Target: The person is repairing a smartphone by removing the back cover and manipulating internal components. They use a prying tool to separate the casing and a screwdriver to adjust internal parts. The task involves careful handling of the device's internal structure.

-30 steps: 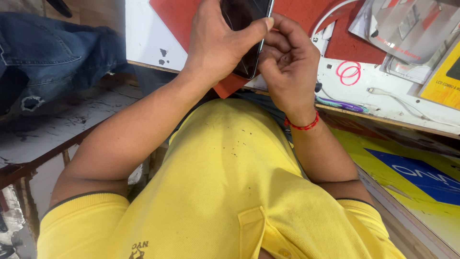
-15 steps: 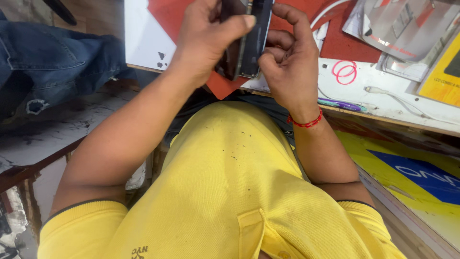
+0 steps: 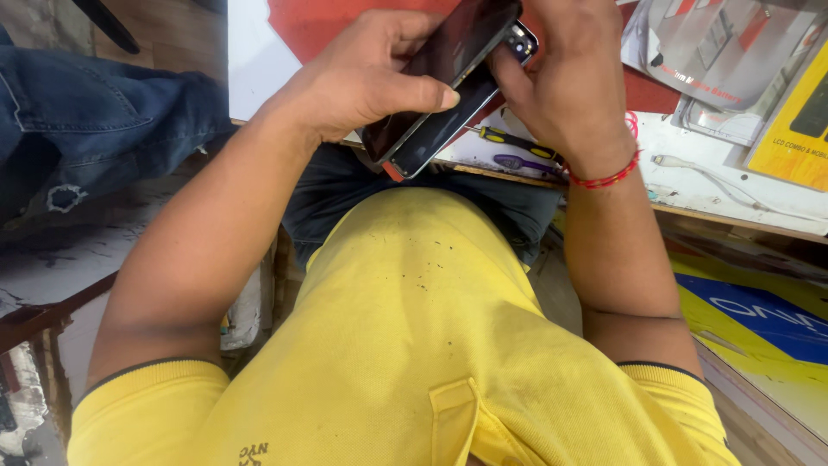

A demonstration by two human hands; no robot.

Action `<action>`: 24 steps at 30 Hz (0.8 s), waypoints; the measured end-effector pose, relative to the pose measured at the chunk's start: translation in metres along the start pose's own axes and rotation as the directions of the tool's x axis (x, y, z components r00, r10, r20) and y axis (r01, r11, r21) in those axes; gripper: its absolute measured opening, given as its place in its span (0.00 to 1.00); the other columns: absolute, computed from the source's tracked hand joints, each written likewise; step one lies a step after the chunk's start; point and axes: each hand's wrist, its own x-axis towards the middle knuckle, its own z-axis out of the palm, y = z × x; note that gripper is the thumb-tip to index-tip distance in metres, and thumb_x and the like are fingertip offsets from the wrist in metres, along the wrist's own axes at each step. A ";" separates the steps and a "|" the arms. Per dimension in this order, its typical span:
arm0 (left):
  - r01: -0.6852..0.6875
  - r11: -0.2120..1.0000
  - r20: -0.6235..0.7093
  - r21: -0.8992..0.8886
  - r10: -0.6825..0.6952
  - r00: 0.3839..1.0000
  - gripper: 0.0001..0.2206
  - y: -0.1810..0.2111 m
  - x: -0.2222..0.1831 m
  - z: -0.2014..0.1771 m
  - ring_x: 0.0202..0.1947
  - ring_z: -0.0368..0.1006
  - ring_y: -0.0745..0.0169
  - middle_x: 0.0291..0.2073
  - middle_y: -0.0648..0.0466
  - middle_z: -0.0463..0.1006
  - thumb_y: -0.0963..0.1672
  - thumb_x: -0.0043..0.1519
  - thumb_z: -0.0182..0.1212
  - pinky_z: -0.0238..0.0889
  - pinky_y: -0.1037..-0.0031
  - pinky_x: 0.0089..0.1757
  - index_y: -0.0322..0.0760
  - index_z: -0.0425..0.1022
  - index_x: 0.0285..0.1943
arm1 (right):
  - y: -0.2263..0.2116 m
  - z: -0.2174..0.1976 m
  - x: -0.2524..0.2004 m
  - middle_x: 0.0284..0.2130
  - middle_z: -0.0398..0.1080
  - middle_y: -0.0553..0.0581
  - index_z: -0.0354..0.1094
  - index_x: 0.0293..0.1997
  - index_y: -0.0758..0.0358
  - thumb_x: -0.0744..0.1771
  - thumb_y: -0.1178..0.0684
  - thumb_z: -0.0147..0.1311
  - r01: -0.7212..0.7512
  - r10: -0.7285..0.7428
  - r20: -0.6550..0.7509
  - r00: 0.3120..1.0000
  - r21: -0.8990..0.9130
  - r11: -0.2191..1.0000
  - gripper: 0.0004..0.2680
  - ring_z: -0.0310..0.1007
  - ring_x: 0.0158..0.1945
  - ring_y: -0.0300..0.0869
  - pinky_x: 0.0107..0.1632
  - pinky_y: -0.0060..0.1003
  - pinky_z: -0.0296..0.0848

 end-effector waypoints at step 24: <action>0.023 0.983 0.192 -0.182 0.013 0.981 0.36 -0.013 -0.035 -0.051 0.64 0.71 0.61 0.67 0.43 0.71 0.34 0.55 0.56 0.66 0.74 0.61 0.22 0.55 0.78 | 0.014 -0.004 0.008 0.50 0.76 0.64 0.73 0.47 0.73 0.62 0.77 0.53 0.141 -0.130 -0.064 0.989 0.196 0.970 0.13 0.79 0.56 0.53 0.59 0.40 0.78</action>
